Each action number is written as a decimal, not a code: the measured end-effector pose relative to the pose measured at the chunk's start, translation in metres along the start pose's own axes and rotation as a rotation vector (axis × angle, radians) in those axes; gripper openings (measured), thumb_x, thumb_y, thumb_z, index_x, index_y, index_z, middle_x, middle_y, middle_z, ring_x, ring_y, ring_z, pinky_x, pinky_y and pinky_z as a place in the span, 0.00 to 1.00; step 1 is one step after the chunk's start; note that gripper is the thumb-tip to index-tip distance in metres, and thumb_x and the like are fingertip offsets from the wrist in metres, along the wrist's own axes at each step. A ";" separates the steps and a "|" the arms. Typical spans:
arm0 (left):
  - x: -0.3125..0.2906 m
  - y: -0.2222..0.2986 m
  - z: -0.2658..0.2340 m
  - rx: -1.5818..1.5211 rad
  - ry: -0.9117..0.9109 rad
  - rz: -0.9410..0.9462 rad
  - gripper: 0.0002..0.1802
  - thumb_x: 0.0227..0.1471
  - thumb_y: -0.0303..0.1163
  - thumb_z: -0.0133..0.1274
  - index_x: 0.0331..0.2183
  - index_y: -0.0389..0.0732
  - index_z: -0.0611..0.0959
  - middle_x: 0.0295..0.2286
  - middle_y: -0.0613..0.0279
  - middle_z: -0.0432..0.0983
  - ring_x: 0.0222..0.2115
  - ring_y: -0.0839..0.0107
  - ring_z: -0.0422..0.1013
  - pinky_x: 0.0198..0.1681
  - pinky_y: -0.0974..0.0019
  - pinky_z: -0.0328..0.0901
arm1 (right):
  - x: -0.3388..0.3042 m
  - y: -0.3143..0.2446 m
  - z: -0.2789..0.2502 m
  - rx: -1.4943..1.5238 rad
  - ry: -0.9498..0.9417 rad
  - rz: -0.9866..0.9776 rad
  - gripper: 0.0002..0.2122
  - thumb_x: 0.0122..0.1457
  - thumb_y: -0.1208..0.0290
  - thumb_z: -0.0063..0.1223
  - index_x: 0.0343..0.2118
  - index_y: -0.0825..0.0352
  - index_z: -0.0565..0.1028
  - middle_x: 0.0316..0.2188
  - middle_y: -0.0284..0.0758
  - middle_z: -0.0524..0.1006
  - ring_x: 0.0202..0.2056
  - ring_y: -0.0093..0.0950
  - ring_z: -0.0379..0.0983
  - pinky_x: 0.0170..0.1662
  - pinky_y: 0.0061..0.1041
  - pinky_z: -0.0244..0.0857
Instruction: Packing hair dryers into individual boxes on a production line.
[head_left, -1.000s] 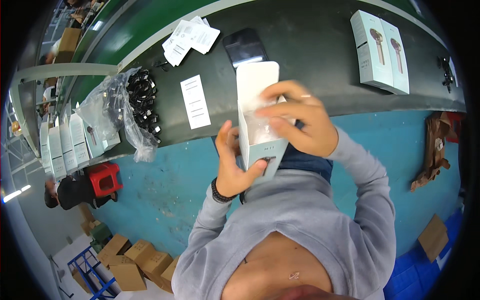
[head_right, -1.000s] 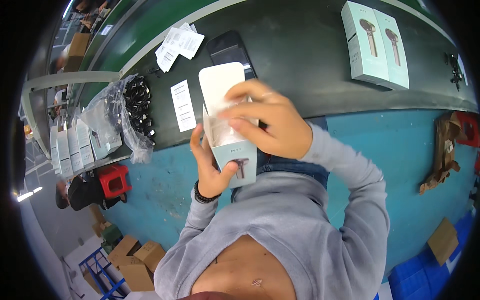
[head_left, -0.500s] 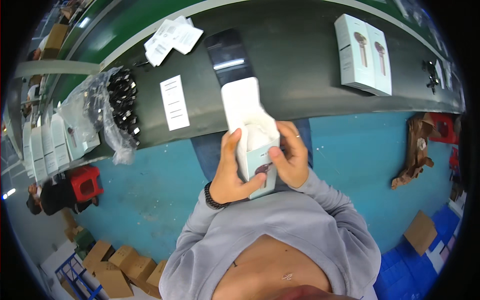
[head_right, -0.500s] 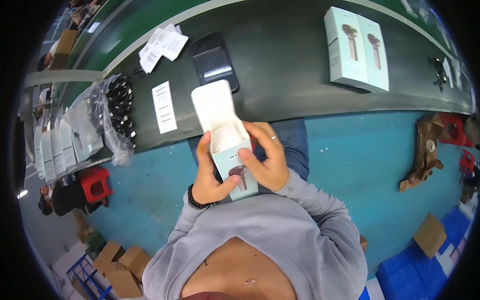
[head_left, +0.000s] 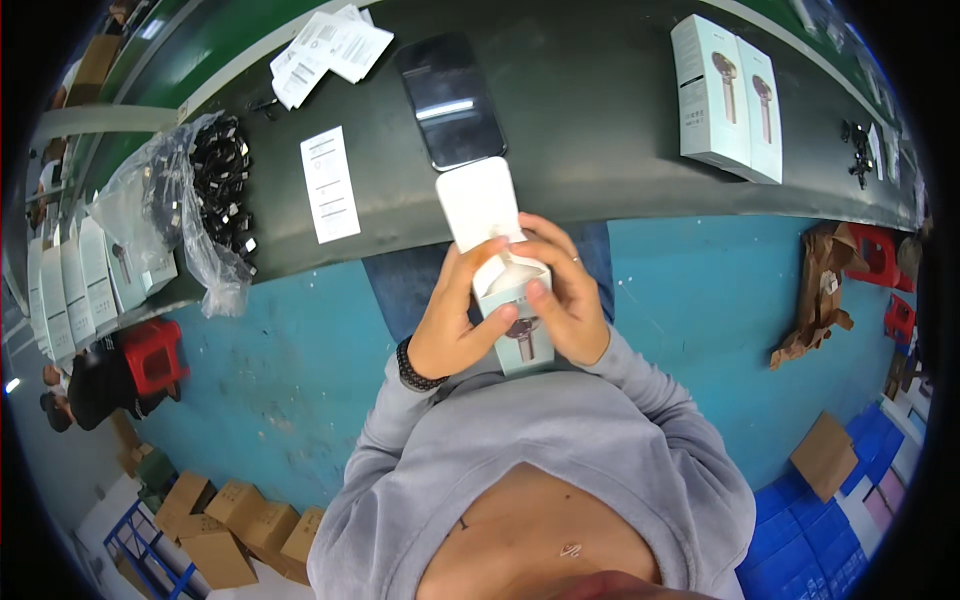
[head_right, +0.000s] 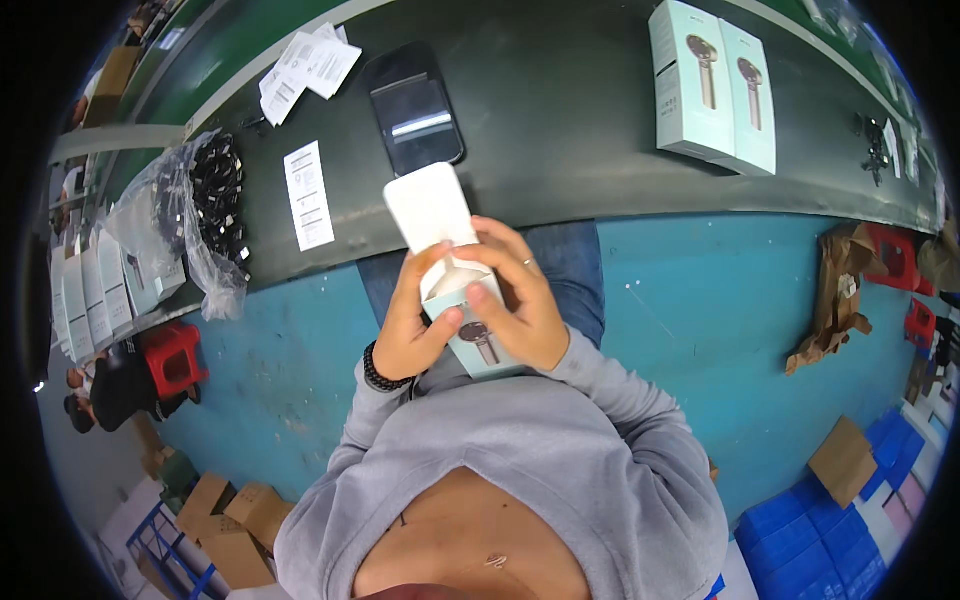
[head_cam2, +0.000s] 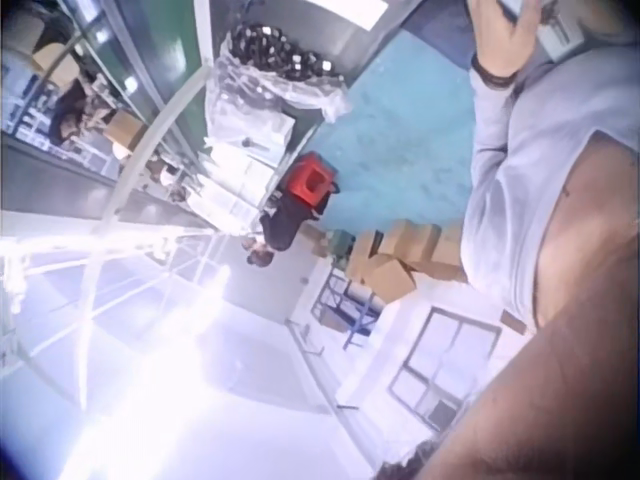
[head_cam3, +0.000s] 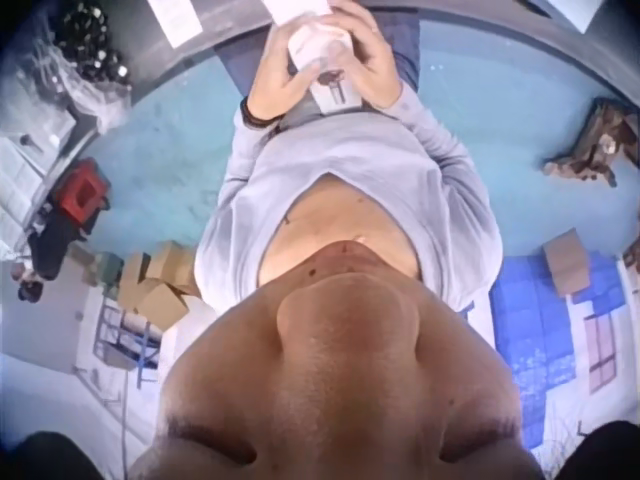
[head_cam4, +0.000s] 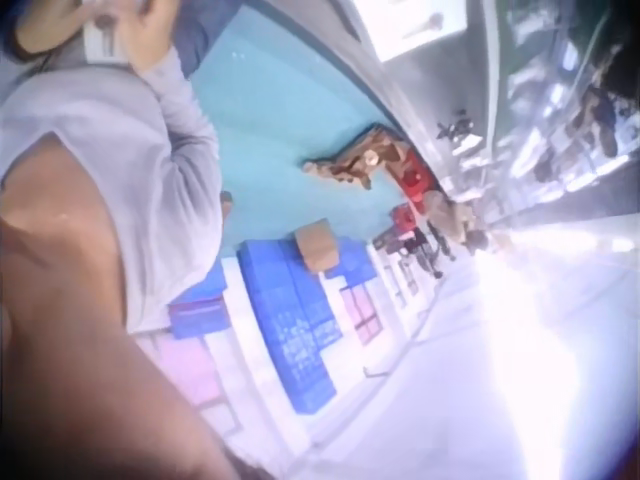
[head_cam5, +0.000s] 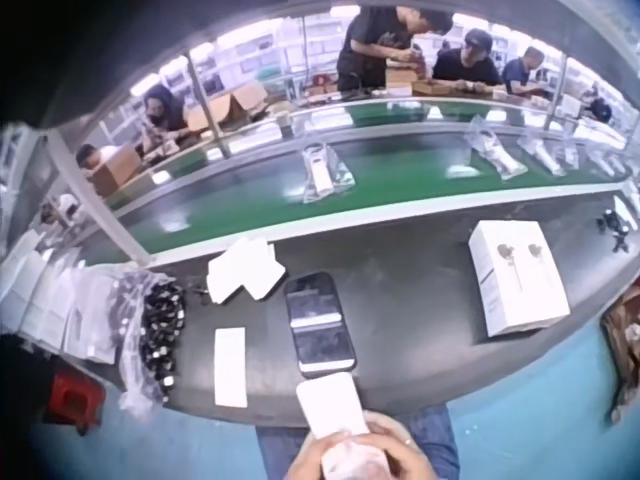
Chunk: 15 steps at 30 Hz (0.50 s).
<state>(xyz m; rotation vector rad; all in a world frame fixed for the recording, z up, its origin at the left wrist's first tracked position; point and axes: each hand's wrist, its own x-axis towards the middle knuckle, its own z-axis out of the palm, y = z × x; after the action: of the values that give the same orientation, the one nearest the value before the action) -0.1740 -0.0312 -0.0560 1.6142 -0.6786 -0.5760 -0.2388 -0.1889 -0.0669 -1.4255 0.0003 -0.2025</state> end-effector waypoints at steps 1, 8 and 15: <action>0.000 -0.002 -0.001 0.002 0.008 -0.010 0.33 0.45 0.31 0.54 0.53 0.39 0.63 0.50 0.44 0.55 0.51 0.52 0.57 0.52 0.57 0.55 | 0.000 0.003 -0.001 0.081 0.022 0.000 0.14 0.57 0.73 0.47 0.46 0.69 0.69 0.56 0.45 0.54 0.54 0.33 0.60 0.53 0.29 0.56; 0.004 -0.007 0.005 0.265 0.141 0.222 0.25 0.38 0.29 0.57 0.43 0.40 0.76 0.52 0.46 0.53 0.49 0.51 0.60 0.50 0.57 0.59 | -0.003 0.000 -0.016 -0.198 -0.023 -0.020 0.09 0.56 0.74 0.46 0.37 0.70 0.75 0.52 0.46 0.60 0.46 0.34 0.68 0.48 0.29 0.61; 0.004 -0.005 0.004 0.168 0.128 0.255 0.21 0.39 0.30 0.57 0.40 0.38 0.78 0.50 0.46 0.54 0.47 0.54 0.63 0.47 0.59 0.61 | -0.002 -0.005 -0.034 0.054 -0.029 0.068 0.17 0.62 0.58 0.38 0.42 0.69 0.68 0.48 0.47 0.66 0.48 0.35 0.66 0.49 0.32 0.61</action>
<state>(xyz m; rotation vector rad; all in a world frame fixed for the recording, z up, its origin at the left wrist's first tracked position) -0.1731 -0.0368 -0.0620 1.6712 -0.8386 -0.2328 -0.2454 -0.2227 -0.0672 -1.3719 0.0187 -0.1250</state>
